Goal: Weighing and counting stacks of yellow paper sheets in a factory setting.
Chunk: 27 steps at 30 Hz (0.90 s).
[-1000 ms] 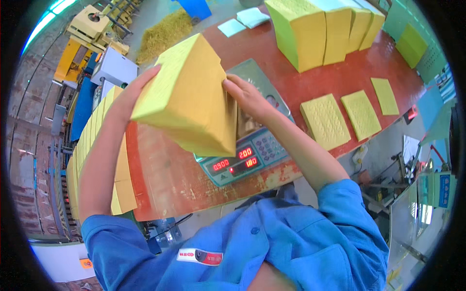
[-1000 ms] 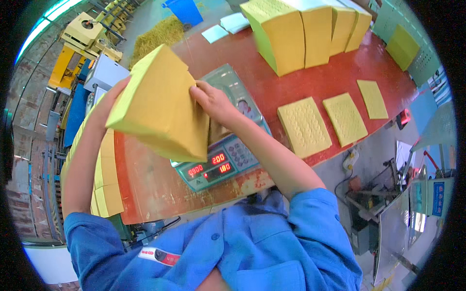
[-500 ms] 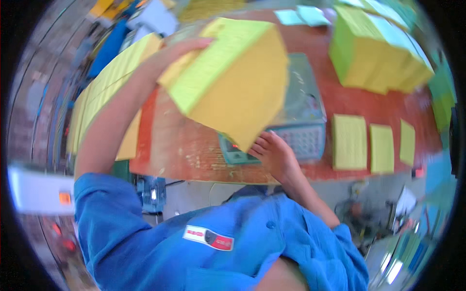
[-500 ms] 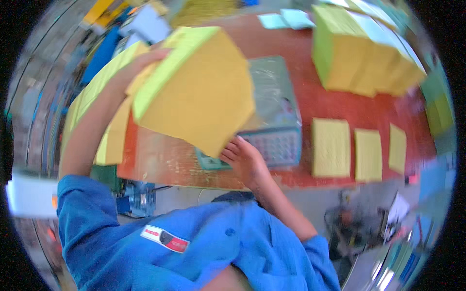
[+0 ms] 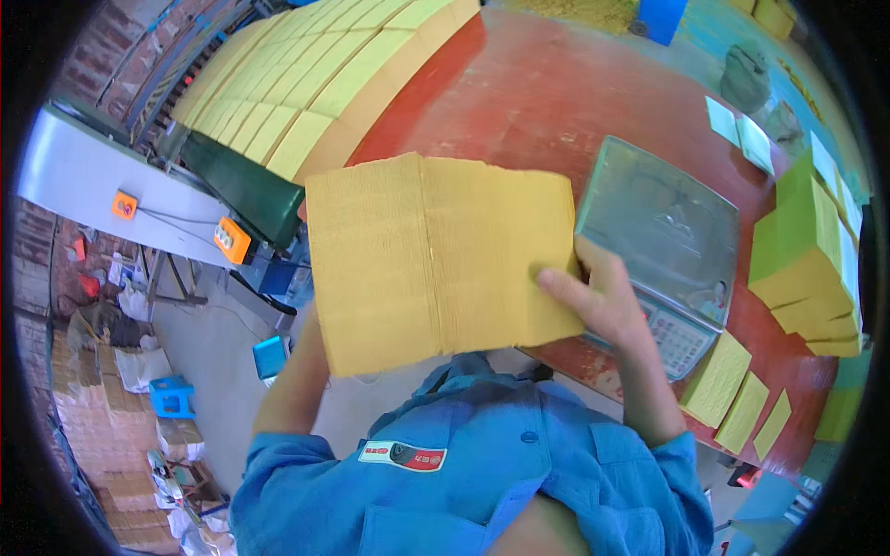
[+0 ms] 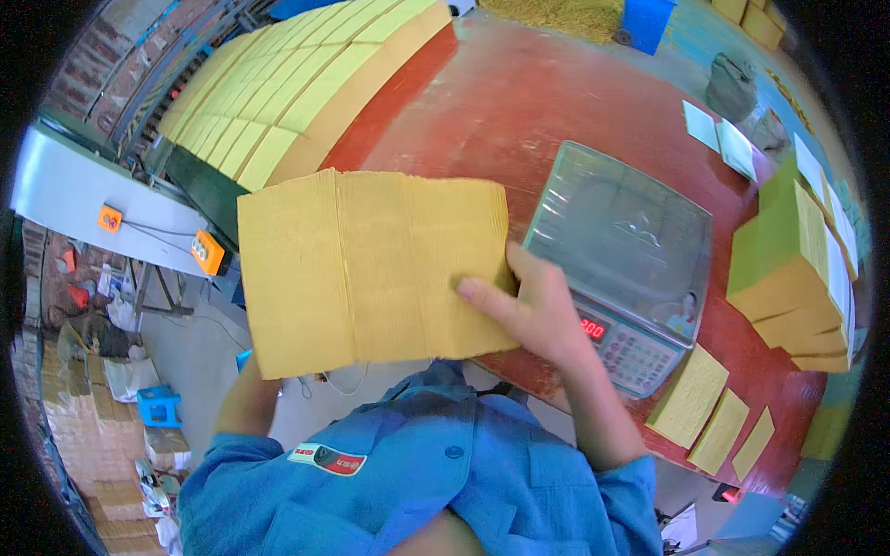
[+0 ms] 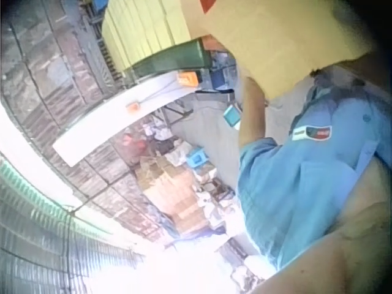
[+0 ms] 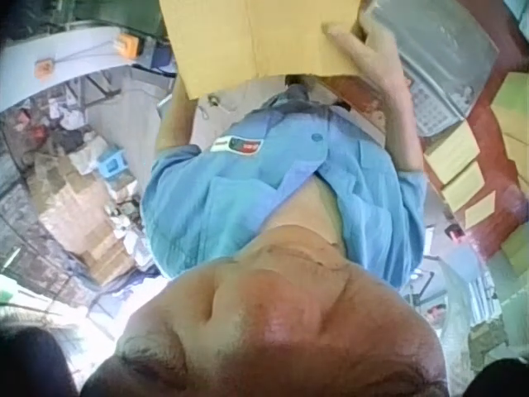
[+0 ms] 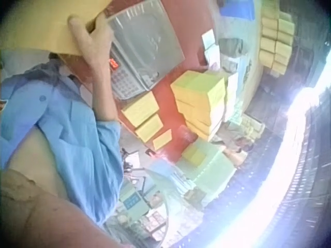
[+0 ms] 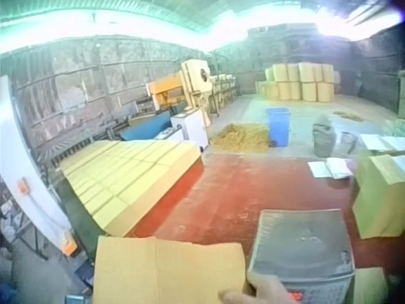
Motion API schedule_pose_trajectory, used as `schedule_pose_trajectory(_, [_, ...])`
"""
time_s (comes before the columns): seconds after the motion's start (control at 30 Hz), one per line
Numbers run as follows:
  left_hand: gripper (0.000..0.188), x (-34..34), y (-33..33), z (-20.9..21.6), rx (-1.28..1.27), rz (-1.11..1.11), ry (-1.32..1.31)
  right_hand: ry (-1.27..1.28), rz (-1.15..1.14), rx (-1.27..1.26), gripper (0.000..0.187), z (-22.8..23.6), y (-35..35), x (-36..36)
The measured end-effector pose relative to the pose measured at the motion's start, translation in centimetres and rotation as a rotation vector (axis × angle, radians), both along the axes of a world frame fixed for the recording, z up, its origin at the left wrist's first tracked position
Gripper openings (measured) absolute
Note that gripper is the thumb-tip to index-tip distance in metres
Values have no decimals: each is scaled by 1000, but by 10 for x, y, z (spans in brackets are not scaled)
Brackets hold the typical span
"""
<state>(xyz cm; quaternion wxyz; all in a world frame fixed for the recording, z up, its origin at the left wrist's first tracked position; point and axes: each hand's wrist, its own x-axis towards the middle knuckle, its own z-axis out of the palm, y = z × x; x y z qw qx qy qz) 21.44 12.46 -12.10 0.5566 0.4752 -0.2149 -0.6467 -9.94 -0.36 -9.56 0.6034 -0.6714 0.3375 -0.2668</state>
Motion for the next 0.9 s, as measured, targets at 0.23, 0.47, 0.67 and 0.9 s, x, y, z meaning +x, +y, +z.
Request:
schedule_pose_trajectory(0.23, [55, 89, 11, -101, -94, 422, -230, 522, 62, -324, 55, -13, -39, 112])
schedule_pose_trajectory(0.47, [48, 176, -17, -107, -5, 110, -487, 761, -24, -289, 59, -52, -51, 155])
schedule_pose_trajectory(0.67, [53, 204, -44, -81, 178, -42, -335, 633, -106, -232, 59, -46, -63, 144])
schedule_pose_trajectory(0.9, [53, 167, -67, -63, 84, -174, -438, 313, -86, 21, 55, -72, -45, 178])
